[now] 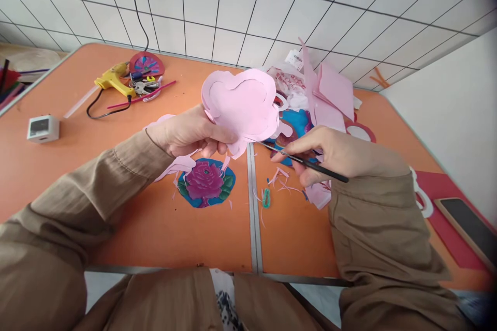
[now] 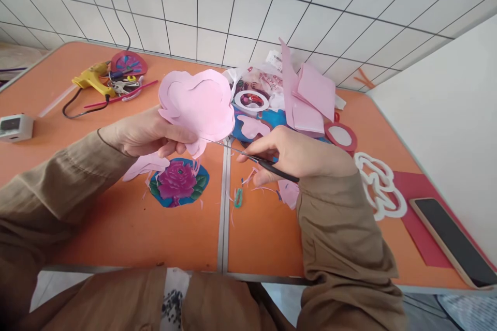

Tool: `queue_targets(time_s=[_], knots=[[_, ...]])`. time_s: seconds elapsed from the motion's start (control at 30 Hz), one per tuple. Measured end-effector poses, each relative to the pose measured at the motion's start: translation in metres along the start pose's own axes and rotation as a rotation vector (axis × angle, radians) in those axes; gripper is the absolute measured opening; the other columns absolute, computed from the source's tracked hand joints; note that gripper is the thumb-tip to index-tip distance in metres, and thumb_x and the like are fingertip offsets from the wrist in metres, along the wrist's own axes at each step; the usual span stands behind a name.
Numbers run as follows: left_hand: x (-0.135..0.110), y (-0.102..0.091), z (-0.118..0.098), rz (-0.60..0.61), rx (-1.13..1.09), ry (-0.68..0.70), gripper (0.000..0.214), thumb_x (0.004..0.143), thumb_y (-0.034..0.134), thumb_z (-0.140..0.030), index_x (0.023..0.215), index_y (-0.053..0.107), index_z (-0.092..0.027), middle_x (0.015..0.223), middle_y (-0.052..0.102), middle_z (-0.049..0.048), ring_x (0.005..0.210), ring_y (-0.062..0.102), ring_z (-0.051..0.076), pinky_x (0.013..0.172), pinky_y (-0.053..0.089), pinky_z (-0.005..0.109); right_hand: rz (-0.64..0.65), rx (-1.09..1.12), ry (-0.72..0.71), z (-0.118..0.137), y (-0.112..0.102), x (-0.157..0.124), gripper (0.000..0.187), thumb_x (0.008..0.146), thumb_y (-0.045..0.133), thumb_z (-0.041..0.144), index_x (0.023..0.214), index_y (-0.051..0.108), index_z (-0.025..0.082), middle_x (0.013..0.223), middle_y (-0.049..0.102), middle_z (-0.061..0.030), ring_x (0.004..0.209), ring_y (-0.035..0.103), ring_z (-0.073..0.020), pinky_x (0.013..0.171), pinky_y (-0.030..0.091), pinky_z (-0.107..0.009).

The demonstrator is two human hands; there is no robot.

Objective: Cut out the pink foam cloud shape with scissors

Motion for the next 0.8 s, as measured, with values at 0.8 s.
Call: queue_targets(time_s=[0.8], knots=[[0.002, -0.007, 0.004, -0.532, -0.282, 0.411, 0.017, 0.077, 0.069, -0.015, 0.063, 0.061, -0.011, 0.057, 0.061, -0.0006, 0.038, 0.047, 0.002, 0.038, 0.034, 0.014, 0.000, 0.253, -0.223, -0.006, 0.020, 0.018, 0.048, 0.064, 0.083, 0.052, 0.093, 0.071, 0.015, 0.064, 0.064, -0.0025, 0.057, 0.062, -0.0165, 0.053, 0.053, -0.029]])
Point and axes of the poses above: each hand's wrist, its own x-axis towards the middle knuckle, its own y-axis out of the palm, z = x × y, the point moved 2 cm from there along x, towards the middle knuckle
